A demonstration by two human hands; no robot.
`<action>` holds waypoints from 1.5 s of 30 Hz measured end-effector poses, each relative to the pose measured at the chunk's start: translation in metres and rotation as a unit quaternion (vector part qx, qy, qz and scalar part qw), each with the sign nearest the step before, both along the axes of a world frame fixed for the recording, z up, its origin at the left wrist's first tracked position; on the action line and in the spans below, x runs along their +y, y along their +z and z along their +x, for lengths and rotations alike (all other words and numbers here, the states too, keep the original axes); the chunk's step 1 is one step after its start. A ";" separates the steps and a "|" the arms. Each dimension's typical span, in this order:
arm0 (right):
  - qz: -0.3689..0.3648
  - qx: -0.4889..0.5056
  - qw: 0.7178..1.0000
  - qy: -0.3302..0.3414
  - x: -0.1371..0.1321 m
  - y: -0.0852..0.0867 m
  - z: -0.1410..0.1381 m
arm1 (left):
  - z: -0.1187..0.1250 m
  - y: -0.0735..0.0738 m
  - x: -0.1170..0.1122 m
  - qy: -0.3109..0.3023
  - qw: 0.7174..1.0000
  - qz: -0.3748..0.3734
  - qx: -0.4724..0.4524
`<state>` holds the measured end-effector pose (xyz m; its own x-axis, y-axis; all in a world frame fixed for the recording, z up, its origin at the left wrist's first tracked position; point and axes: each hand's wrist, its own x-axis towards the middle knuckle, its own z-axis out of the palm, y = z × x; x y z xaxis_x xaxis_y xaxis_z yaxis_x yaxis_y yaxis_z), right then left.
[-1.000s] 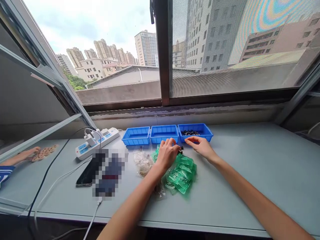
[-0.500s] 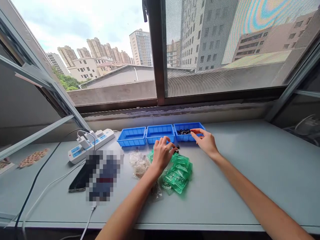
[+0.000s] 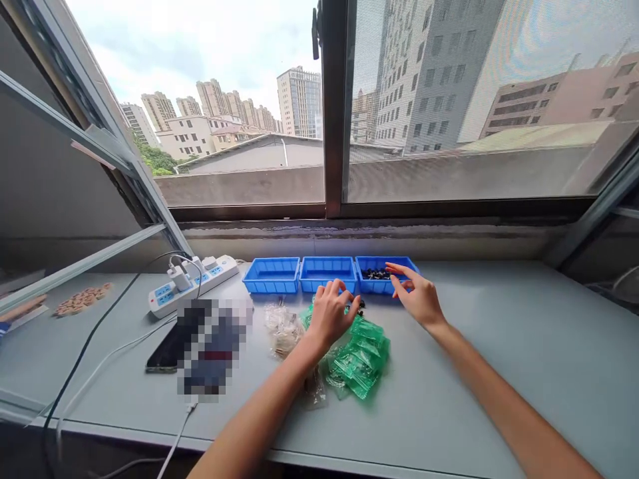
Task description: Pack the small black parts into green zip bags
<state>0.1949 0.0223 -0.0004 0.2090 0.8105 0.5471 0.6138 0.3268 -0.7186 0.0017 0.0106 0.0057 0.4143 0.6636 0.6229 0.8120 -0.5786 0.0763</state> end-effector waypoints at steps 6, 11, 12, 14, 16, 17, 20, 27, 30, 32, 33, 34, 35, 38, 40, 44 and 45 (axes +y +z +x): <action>0.004 -0.209 0.976 0.057 -0.010 -0.001 -0.006 | 0.000 -0.001 -0.001 0.016 1.000 -0.013 0.019; -0.047 -0.240 0.965 0.097 -0.015 0.001 -0.011 | 0.000 -0.002 -0.001 0.026 0.999 -0.025 0.025; -0.053 -0.241 0.964 0.097 -0.015 0.002 -0.012 | 0.000 -0.002 -0.001 0.028 0.999 -0.029 0.025; -0.056 -0.245 0.963 0.098 -0.017 0.003 -0.016 | 0.000 -0.002 -0.001 0.029 0.999 -0.035 0.027; -0.054 -0.252 0.961 0.101 -0.018 0.004 -0.019 | 0.000 -0.002 -0.001 0.029 0.998 -0.039 0.028; -0.051 -0.255 0.960 0.102 -0.019 0.004 -0.020 | 0.000 -0.002 -0.001 0.029 0.998 -0.039 0.029; -0.046 -0.264 0.958 0.101 -0.020 0.004 -0.021 | 0.000 -0.002 -0.001 0.029 0.998 -0.037 0.032; -0.046 -0.271 0.956 0.097 -0.020 0.004 -0.018 | 0.002 -0.001 -0.002 0.021 0.998 -0.040 0.046; -0.067 -0.271 0.954 0.105 -0.019 0.006 -0.017 | 0.002 -0.001 -0.002 0.021 0.998 -0.044 0.049; -0.080 -0.272 0.954 0.099 -0.019 0.006 -0.016 | 0.002 -0.001 -0.001 0.021 0.997 -0.047 0.052; -0.084 -0.272 0.954 0.093 -0.019 0.006 -0.016 | 0.001 -0.001 0.000 0.018 0.997 -0.047 0.054; -0.086 -0.272 0.955 0.086 -0.019 0.006 -0.015 | 0.001 -0.001 0.000 0.013 0.997 -0.046 0.056; -0.087 -0.273 0.955 0.078 -0.018 0.005 -0.015 | 0.000 -0.001 0.001 0.006 0.997 -0.045 0.058; -0.084 -0.272 0.957 0.056 -0.017 0.004 -0.014 | -0.002 -0.001 0.002 -0.008 0.997 -0.036 0.063; -0.086 -0.271 0.957 0.051 -0.017 0.004 -0.014 | -0.002 -0.002 0.002 -0.010 0.997 -0.035 0.064; -0.096 -0.268 0.957 0.058 -0.018 0.006 -0.016 | -0.003 -0.002 0.002 -0.011 0.997 -0.042 0.069; -0.100 -0.267 0.957 0.059 -0.019 0.007 -0.017 | -0.002 -0.002 0.002 -0.011 0.997 -0.043 0.070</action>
